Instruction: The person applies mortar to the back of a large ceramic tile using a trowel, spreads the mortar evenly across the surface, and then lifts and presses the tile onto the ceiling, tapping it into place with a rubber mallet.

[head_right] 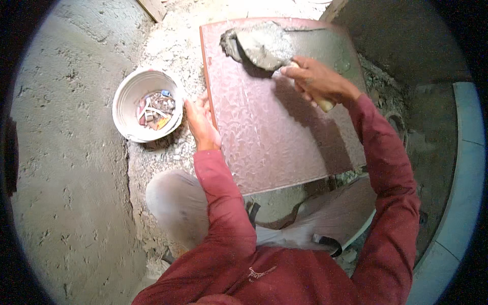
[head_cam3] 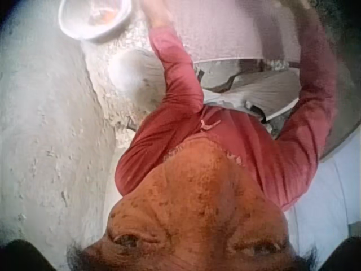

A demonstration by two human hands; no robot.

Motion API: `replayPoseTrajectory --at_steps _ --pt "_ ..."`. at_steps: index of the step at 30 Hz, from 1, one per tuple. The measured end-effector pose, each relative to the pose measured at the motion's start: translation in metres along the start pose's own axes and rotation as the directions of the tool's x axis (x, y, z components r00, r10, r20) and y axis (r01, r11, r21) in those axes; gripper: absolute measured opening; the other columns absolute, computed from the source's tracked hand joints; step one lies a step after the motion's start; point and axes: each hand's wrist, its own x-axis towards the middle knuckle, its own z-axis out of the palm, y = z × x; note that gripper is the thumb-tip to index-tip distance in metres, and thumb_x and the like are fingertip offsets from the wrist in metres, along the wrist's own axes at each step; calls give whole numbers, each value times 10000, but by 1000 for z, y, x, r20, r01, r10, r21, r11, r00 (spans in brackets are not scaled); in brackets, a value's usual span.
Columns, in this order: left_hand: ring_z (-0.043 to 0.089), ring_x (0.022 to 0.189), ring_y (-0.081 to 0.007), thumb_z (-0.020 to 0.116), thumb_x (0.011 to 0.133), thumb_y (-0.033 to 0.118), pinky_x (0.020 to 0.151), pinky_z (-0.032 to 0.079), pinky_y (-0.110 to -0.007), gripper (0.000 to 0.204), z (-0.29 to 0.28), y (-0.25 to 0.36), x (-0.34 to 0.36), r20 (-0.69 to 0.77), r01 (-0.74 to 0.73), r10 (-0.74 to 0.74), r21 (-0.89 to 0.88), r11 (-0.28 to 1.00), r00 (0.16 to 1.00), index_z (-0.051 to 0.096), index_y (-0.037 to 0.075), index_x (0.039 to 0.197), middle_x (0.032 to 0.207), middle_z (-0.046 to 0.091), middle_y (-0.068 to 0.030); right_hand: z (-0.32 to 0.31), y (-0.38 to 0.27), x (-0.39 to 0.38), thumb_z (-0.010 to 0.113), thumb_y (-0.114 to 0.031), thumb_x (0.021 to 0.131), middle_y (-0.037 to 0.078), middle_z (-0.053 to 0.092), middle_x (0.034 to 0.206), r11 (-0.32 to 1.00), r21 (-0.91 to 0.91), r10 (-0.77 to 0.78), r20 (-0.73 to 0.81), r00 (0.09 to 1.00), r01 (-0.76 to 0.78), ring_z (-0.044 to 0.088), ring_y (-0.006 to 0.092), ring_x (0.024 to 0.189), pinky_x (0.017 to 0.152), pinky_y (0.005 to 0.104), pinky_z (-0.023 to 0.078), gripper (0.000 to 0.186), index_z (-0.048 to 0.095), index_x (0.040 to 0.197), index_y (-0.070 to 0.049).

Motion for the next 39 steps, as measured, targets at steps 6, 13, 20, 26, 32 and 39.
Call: replayPoseTrajectory --at_steps 6,13,20,26,32,39 --pt "564 1202 -277 229 1023 640 1075 397 -373 823 -1 -8 2 40 42 -40 -55 998 998 486 -68 1356 1286 596 -245 -3 32 33 560 -300 1004 166 632 812 642 -667 -535 -38 844 377 627 298 588 538 435 517 278 466 1032 -40" --pt "544 1238 -279 225 1024 642 1088 384 -372 828 -1 -8 2 33 50 -50 -2 999 998 466 -70 1372 1336 565 -253 6 15 -5 625 -207 919 187 659 781 509 -827 -585 -127 801 241 660 396 710 582 488 493 258 495 1050 -27" --pt "548 1221 -290 240 1023 636 1082 397 -389 803 -12 -11 8 -16 19 -19 0 1000 1000 488 -62 1336 1290 588 -237 51 -32 22 526 -122 955 171 658 727 385 -896 -690 -120 713 222 688 342 643 525 440 537 119 549 1010 -19" --pt "556 1212 -289 257 1019 640 1082 398 -387 802 -9 -6 6 1 64 -64 -18 998 998 484 -55 1348 1313 573 -236 9 -15 3 502 -191 996 149 639 715 432 -901 -502 -217 837 26 662 335 606 538 453 524 183 536 1042 -17" --pt "556 1212 -287 279 1020 631 1079 397 -382 792 -7 -5 2 13 58 -58 -21 998 998 477 -55 1361 1317 574 -230 -50 45 -30 547 -246 979 200 704 887 555 -832 -464 -310 830 -1 704 360 741 543 490 520 272 502 1046 14" --pt "560 1203 -281 295 1019 627 1059 416 -376 781 -1 -7 1 -16 45 -45 1 999 999 493 -58 1339 1310 578 -233 -38 38 -31 509 -344 1031 80 577 717 989 60 147 -332 932 -135 586 176 560 429 352 471 310 498 1019 -35"
